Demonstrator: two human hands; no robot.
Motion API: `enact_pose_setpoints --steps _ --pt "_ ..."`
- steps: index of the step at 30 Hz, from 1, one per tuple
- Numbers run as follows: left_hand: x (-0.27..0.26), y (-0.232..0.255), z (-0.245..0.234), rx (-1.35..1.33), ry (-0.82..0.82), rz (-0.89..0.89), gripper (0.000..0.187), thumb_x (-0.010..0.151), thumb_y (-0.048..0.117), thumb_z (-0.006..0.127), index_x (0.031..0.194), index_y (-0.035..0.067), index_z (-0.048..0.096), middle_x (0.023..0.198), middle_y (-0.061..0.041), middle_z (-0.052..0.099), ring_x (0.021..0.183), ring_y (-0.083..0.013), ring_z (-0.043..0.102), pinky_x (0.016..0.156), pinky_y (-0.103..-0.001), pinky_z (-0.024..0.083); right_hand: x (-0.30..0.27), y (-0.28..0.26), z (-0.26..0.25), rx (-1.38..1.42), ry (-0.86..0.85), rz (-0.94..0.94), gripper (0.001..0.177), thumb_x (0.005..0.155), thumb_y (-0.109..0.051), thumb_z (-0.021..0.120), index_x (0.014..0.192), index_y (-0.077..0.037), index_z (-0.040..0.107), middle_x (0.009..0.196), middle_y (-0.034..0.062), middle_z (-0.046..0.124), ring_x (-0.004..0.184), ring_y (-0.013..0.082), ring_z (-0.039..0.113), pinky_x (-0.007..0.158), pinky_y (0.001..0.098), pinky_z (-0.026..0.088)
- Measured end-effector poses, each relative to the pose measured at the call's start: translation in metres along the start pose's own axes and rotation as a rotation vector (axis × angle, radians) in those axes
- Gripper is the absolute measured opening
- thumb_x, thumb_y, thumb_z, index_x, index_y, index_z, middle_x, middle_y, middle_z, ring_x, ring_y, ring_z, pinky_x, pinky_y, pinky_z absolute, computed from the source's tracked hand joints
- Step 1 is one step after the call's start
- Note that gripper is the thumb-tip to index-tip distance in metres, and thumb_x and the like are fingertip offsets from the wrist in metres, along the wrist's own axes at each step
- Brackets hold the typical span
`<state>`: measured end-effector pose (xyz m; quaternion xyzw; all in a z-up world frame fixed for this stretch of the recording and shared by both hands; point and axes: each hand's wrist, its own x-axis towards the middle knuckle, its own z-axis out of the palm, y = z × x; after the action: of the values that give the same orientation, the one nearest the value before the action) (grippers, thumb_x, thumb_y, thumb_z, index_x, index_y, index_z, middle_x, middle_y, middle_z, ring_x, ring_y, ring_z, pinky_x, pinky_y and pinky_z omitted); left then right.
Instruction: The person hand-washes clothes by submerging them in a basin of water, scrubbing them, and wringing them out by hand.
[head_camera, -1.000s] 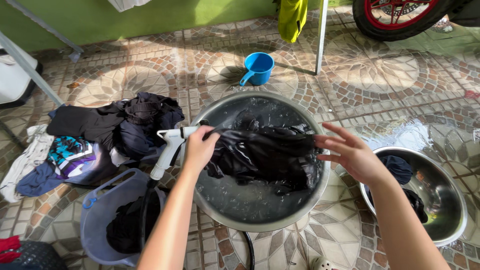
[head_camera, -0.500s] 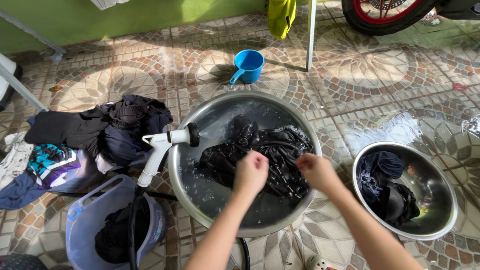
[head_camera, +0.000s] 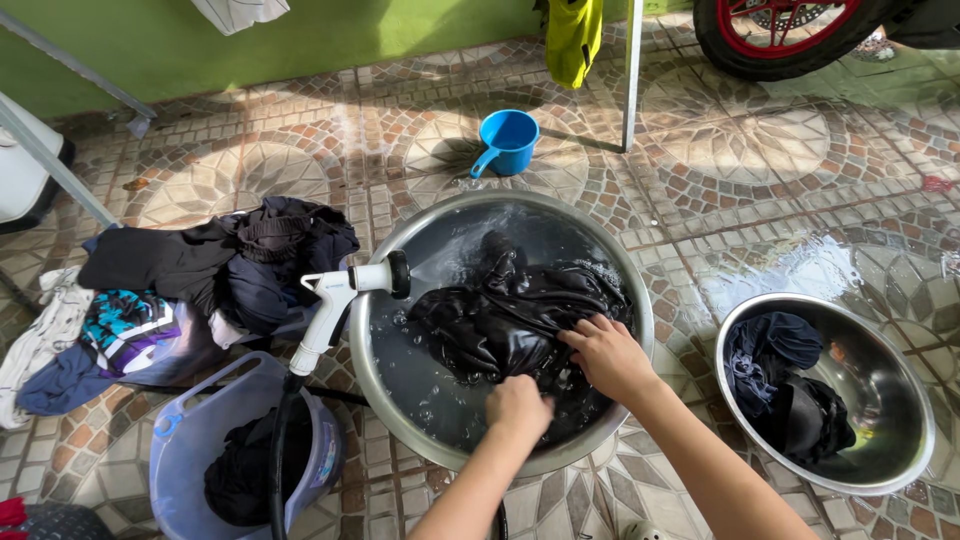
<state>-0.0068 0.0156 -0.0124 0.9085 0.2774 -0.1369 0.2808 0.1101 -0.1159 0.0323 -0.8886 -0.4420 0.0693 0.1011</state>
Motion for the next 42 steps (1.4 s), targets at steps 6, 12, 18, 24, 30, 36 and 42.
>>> enact_pose_setpoints --steps 6,12,18,24,30,36,42 --pt "0.021 -0.061 -0.011 -0.024 0.142 -0.042 0.016 0.083 0.005 0.063 0.095 0.003 0.073 0.100 -0.023 0.074 0.100 -0.0405 0.072 0.090 -0.048 0.058 -0.006 -0.038 0.013 -0.314 -0.192 -0.097 0.020 0.082 -0.020 0.073 0.101 -0.014 0.072 0.117 0.0069 0.055 0.119 0.0278 0.048 0.098 0.0398 0.042" --pt "0.030 -0.098 -0.048 -0.221 0.355 0.007 0.025 0.086 0.004 0.058 0.109 -0.001 0.065 0.106 -0.030 0.072 0.103 -0.0441 0.068 0.093 -0.049 0.055 -0.015 -0.065 0.036 0.503 0.033 -0.163 0.024 0.084 -0.016 0.077 0.103 -0.008 0.066 0.105 0.0124 0.069 0.104 0.0349 0.064 0.089 0.0414 0.051" --pt "0.025 -0.110 -0.100 -1.028 -0.015 -0.261 0.033 0.093 0.020 0.056 0.123 0.008 0.052 0.112 -0.018 0.067 0.086 -0.0283 0.068 0.082 -0.046 0.056 0.001 -0.082 -0.001 0.994 -0.033 0.191 0.017 0.096 -0.017 0.066 0.110 -0.013 0.058 0.092 0.0021 0.067 0.087 0.0146 0.065 0.076 0.0316 0.055" --pt "0.009 -0.114 -0.151 -0.886 0.247 0.066 0.046 0.076 0.001 0.068 0.118 0.014 0.054 0.094 -0.011 0.059 0.081 -0.0167 0.056 0.075 -0.033 0.047 0.020 -0.077 -0.069 0.901 0.339 -0.221 0.002 0.103 -0.006 0.060 0.101 -0.005 0.060 0.090 -0.0006 0.063 0.087 0.0061 0.055 0.077 0.0220 0.049" --pt "-0.038 -0.080 -0.237 -0.464 0.393 0.564 0.022 0.075 -0.006 0.060 0.071 0.008 0.076 0.079 -0.005 0.069 0.080 -0.0210 0.068 0.073 -0.030 0.052 0.000 -0.101 -0.163 0.905 0.265 0.215 0.020 0.097 -0.002 0.056 0.091 -0.006 0.075 0.068 -0.0019 0.063 0.059 0.0125 0.053 0.053 0.0292 0.041" --pt "-0.072 -0.031 -0.245 -0.140 0.887 0.462 0.023 0.078 -0.007 0.065 0.093 0.005 0.079 0.109 -0.016 0.063 0.097 -0.0332 0.064 0.083 -0.043 0.055 -0.018 -0.111 -0.177 0.638 0.446 -0.043 0.023 0.093 0.000 0.060 0.102 -0.005 0.080 0.092 0.0108 0.070 0.071 0.0175 0.062 0.062 0.0295 0.051" --pt "-0.053 -0.027 -0.175 0.013 0.624 0.407 0.069 0.073 -0.016 0.064 0.137 0.007 0.056 0.150 -0.024 0.028 0.121 -0.0480 0.052 0.098 -0.051 0.052 -0.008 -0.088 -0.112 0.210 0.462 0.029 0.050 0.078 -0.008 0.075 0.127 -0.001 0.066 0.110 0.0291 0.065 0.094 0.0462 0.065 0.082 0.0480 0.055"
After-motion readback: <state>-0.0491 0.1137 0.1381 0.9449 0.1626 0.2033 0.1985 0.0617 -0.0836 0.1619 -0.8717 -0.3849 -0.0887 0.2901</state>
